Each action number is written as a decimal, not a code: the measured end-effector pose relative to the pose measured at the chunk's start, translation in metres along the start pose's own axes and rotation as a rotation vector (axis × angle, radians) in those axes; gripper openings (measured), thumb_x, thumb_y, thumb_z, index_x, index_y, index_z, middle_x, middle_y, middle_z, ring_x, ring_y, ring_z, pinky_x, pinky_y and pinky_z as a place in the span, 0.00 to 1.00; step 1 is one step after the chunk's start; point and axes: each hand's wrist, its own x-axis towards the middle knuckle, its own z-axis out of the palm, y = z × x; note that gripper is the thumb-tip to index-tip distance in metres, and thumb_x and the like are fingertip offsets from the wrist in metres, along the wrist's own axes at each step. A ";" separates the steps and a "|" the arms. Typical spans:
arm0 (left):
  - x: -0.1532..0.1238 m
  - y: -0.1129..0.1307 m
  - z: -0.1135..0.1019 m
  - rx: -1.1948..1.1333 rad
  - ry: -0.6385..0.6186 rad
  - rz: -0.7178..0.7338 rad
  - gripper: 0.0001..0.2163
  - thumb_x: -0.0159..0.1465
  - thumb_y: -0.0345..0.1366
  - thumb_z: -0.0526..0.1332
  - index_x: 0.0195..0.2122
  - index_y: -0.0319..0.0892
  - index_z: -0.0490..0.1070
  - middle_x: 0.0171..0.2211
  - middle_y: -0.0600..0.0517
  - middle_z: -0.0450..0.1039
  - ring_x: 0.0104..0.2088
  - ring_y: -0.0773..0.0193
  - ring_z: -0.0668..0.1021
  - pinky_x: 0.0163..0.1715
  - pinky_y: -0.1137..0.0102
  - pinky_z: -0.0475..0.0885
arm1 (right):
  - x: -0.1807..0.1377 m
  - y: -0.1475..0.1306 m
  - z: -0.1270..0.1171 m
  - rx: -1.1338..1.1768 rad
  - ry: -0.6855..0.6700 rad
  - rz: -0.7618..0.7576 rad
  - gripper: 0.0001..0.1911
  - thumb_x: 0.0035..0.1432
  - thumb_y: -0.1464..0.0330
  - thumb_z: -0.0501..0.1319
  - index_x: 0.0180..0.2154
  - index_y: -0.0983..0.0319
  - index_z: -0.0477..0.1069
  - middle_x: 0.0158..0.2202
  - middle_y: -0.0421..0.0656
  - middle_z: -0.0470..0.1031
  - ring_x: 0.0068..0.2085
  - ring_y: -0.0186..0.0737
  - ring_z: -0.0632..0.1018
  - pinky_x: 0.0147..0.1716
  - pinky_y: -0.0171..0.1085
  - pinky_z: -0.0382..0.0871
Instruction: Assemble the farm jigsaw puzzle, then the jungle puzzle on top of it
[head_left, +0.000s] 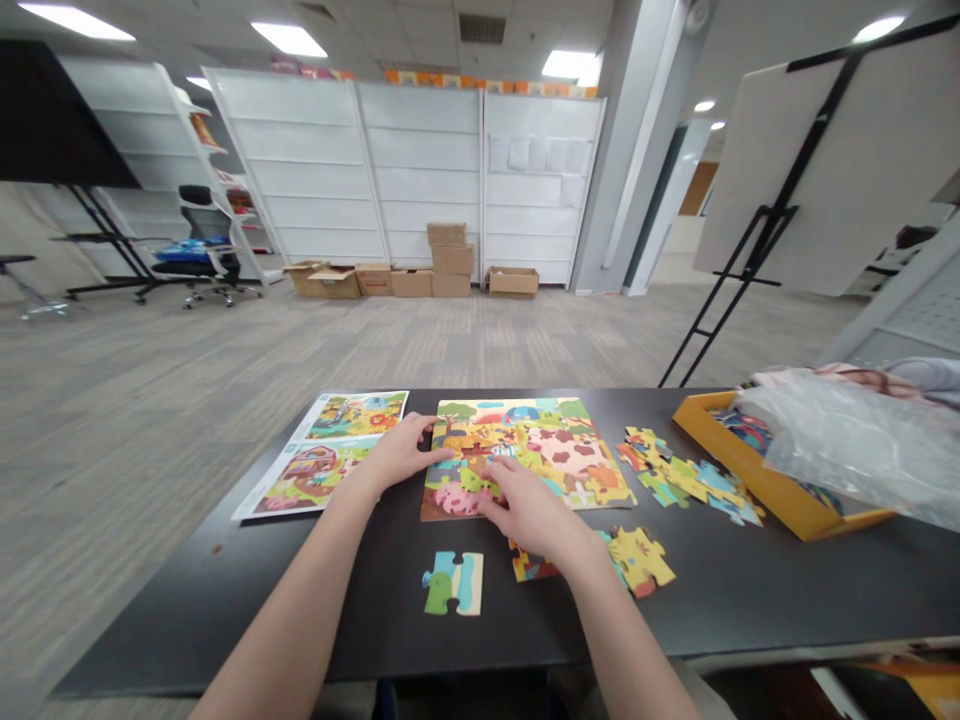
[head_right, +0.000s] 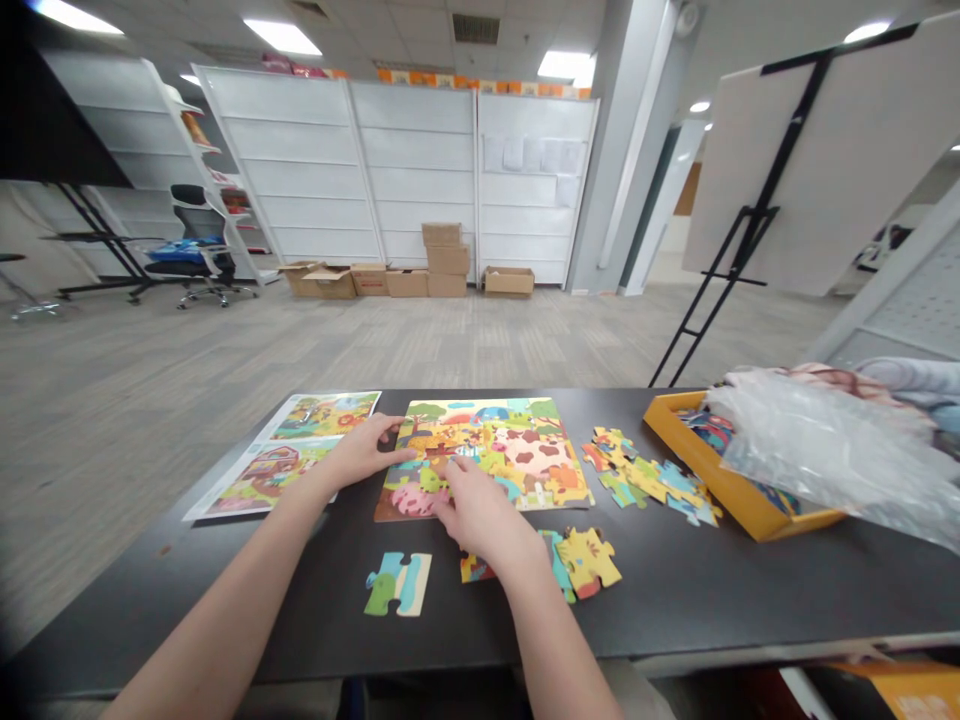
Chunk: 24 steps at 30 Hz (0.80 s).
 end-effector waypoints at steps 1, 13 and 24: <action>0.000 0.000 0.000 0.012 -0.002 0.006 0.33 0.59 0.60 0.64 0.57 0.41 0.71 0.45 0.45 0.73 0.38 0.57 0.77 0.41 0.63 0.74 | 0.000 0.000 0.000 0.001 -0.003 0.001 0.13 0.66 0.68 0.57 0.52 0.61 0.70 0.53 0.50 0.71 0.50 0.45 0.76 0.51 0.41 0.68; -0.001 0.004 -0.001 0.084 -0.013 0.021 0.29 0.64 0.57 0.58 0.57 0.41 0.71 0.49 0.42 0.70 0.45 0.52 0.78 0.47 0.60 0.74 | -0.002 -0.003 -0.001 -0.028 -0.019 0.002 0.13 0.64 0.68 0.59 0.50 0.61 0.71 0.54 0.49 0.71 0.53 0.46 0.75 0.52 0.42 0.68; 0.004 0.009 0.012 0.228 0.072 0.120 0.28 0.68 0.54 0.55 0.60 0.38 0.67 0.62 0.37 0.67 0.62 0.46 0.69 0.63 0.54 0.63 | -0.002 -0.004 -0.003 -0.042 -0.029 -0.003 0.08 0.64 0.68 0.60 0.44 0.62 0.71 0.52 0.50 0.71 0.53 0.47 0.75 0.52 0.42 0.68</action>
